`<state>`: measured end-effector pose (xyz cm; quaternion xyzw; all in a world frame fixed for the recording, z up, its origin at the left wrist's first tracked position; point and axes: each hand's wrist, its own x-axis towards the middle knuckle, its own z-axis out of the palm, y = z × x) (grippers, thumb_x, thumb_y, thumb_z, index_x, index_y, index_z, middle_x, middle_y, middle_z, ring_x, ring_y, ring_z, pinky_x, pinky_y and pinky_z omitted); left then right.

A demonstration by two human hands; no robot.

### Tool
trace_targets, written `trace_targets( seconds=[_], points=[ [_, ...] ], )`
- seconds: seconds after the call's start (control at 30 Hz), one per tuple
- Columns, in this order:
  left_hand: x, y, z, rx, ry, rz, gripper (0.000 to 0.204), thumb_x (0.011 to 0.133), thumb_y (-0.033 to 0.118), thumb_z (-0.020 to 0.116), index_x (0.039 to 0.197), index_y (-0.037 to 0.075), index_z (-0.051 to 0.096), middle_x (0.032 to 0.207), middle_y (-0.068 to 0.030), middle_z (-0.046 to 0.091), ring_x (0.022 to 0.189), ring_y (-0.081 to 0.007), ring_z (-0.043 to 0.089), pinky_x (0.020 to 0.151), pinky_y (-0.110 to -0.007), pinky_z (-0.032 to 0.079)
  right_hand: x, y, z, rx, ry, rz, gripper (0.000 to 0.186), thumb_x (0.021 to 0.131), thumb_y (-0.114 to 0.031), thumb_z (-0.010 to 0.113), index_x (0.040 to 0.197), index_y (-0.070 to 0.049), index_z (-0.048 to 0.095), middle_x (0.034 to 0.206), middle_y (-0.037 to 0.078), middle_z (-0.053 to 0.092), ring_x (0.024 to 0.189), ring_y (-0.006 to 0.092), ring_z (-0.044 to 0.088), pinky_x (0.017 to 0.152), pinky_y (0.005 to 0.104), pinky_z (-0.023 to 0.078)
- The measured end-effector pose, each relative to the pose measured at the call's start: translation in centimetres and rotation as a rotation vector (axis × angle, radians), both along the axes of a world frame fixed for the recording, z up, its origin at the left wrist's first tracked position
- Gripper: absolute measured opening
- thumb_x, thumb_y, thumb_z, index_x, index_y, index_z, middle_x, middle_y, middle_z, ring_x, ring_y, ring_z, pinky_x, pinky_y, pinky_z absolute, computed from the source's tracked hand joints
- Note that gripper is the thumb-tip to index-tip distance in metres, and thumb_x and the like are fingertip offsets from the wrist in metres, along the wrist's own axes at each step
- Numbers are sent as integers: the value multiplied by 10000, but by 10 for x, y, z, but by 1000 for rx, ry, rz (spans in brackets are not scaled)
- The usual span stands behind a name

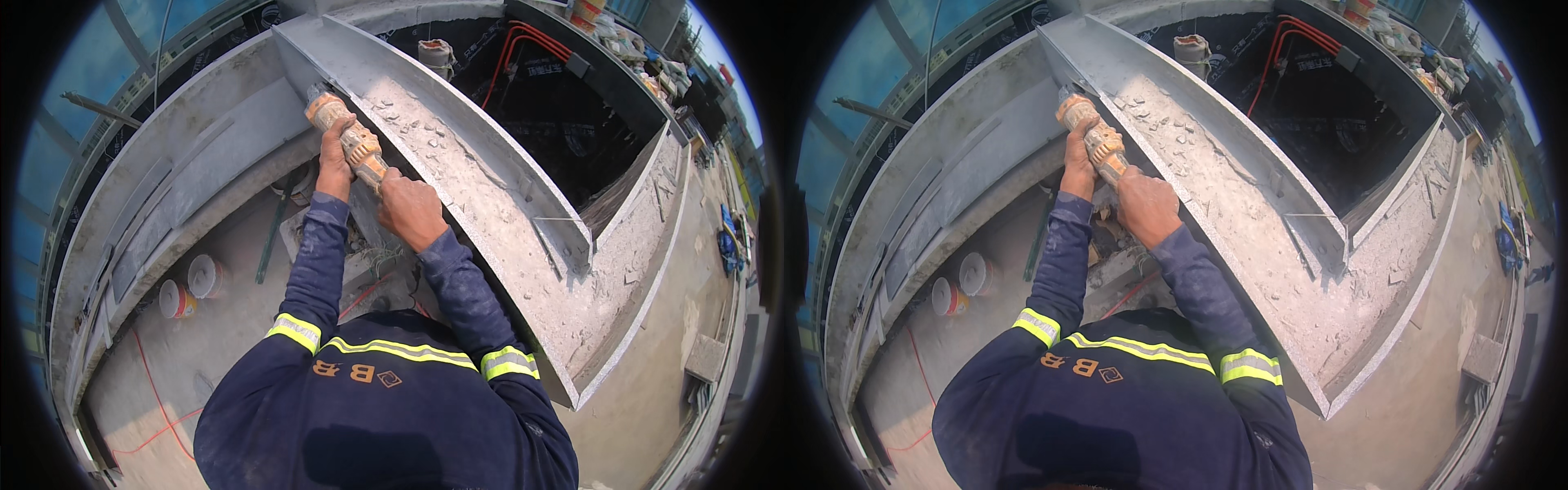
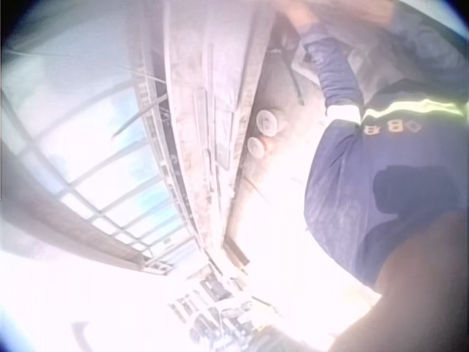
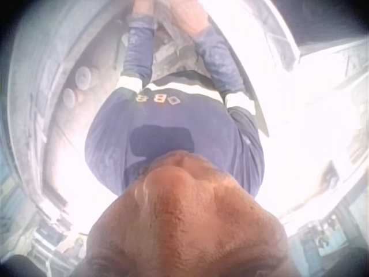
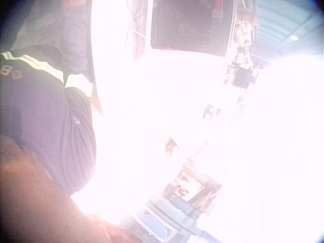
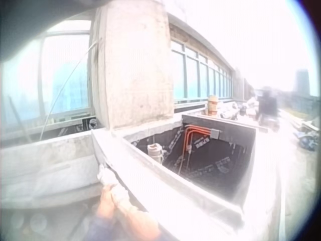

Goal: The person uses a handheld rotary grinder to smooth a concrete ledge on a rooftop. They hold the tool with both hands and move it along the edge, generating dust. Another worker is visible in the background.

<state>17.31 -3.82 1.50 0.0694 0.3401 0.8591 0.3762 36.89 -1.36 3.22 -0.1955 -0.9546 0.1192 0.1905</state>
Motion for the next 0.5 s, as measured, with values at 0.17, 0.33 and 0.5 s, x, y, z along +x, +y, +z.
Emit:
trace_targets(
  seconds=[0.17,0.33,0.5],
  points=[
    [5,-5,0,12,-19,-7,362,794,200,762,1009,20,533,748,-141,612,614,-296,665,560,-459,603,6,-4,4,-19,-51,-15,275,742,-92,722,941,39,586,732,202,705,713,346,738,626,421,585],
    [6,-5,-3,-8,-8,6,348,795,210,761,991,22,544,762,-136,614,628,-294,675,571,-466,614,11,-7,9,-29,-64,-11,252,753,-93,715,923,32,578,723,204,701,701,351,735,614,423,582],
    [3,-4,-7,7,-7,-10,355,798,212,759,1002,19,540,763,-140,614,636,-293,680,571,-465,614,10,-5,3,-16,-27,-1,206,764,-75,673,905,31,568,715,223,691,682,366,725,603,438,578]
  ],
)
